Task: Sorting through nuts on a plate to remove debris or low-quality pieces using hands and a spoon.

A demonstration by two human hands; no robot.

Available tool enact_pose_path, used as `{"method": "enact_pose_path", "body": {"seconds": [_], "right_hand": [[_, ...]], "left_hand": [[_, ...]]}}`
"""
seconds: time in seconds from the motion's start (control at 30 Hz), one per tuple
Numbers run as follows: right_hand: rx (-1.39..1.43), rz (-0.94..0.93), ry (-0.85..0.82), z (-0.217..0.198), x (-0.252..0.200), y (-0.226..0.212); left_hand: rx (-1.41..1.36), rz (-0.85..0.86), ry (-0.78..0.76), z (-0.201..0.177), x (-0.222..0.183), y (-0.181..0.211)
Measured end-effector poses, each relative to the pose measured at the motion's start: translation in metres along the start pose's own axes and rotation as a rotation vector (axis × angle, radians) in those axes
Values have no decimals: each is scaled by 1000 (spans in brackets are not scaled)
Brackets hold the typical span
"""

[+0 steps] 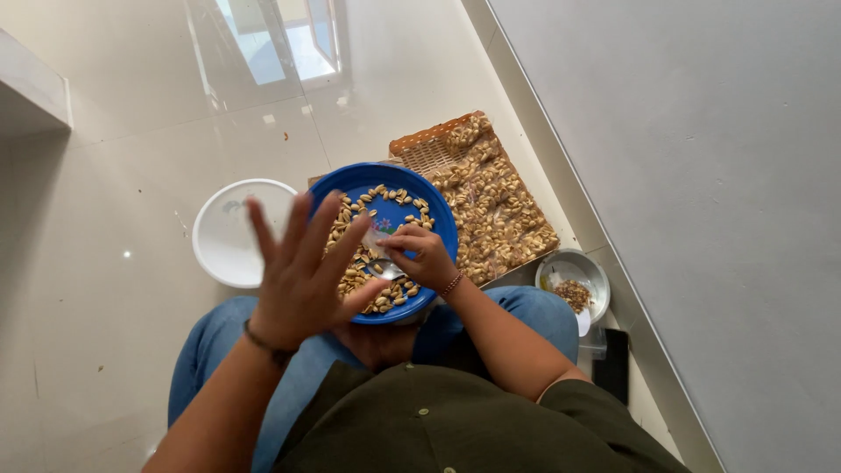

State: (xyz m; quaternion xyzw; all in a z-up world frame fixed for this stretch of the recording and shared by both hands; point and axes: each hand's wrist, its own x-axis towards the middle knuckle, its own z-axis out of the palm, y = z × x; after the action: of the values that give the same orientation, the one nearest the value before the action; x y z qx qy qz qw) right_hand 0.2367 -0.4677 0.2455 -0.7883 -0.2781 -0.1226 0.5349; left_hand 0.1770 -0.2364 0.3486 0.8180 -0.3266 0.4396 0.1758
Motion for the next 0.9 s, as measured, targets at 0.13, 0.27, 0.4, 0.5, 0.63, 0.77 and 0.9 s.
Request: {"method": "enact_pose_path", "body": {"seconds": [0.13, 0.27, 0.4, 0.5, 0.63, 0.77, 0.9], "right_hand": [[165, -121, 20, 8, -4, 8], [159, -98, -3, 11, -7, 20], [144, -77, -10, 10, -5, 15], [119, -66, -16, 9, -6, 12], [13, -37, -24, 6, -4, 6], [-42, -8, -33, 5, -3, 2], [-46, 16, -55, 5, -4, 1]], "left_hand": [[-52, -262, -366, 95, -62, -8], [45, -331, -255, 129, -93, 13], [142, -313, -199, 127, -87, 16], [155, -289, -180, 129, -92, 13], [189, -274, -102, 128, -88, 16], [176, -274, -89, 129, -86, 17], [177, -269, -90, 130, -93, 14]]}}
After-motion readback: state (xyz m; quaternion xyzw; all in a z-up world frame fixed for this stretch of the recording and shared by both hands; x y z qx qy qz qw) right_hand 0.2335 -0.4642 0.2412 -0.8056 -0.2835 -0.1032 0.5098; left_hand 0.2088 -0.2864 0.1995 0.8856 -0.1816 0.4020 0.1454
